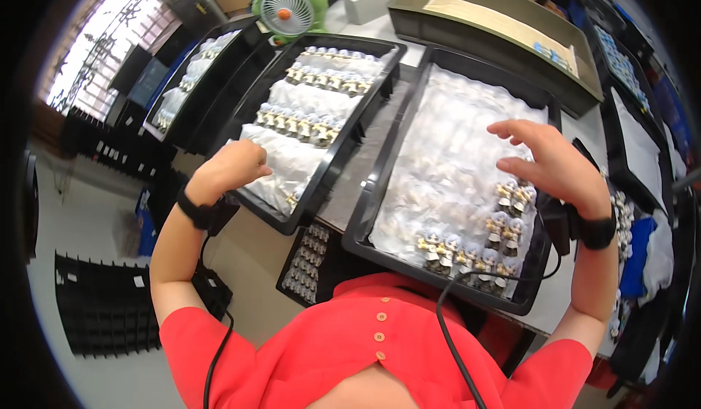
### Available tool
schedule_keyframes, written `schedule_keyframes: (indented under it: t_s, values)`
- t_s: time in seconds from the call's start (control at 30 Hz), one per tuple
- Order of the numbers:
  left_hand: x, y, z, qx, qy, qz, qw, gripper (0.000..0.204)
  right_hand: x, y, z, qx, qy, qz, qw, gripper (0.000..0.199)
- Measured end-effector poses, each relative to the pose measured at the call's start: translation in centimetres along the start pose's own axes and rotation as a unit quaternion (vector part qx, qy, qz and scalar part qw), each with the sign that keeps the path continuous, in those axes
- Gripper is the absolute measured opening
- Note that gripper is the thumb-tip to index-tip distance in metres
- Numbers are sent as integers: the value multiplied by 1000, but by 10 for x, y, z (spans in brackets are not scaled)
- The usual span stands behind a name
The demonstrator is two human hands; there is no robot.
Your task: The person repeatedly picks up small cylindrical components from a tray, holds them with both hands to inspect or adjust them, and places them back into the tray. The process is repetitive and involves handling multiple identical items one at a time.
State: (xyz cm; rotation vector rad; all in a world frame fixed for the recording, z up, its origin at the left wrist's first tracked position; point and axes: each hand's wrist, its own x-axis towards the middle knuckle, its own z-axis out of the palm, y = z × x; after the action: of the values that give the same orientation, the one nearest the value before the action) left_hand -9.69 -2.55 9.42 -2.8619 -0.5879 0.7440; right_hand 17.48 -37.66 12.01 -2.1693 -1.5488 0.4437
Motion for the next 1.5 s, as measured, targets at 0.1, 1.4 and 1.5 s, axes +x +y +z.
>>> schedule_keyframes:
  t_s: [0.1,1.4,1.5]
  values:
    - [-11,40,-26,-192,158,187,950,31,4,12,2,-9,-55,74,996,34]
    - [87,154,-13,-797,119,296,513,61,91,-5,82,206,232,-203,929,51]
    - [87,156,-14,-798,109,292,516,60,90,0,88,195,241,-214,926,50]
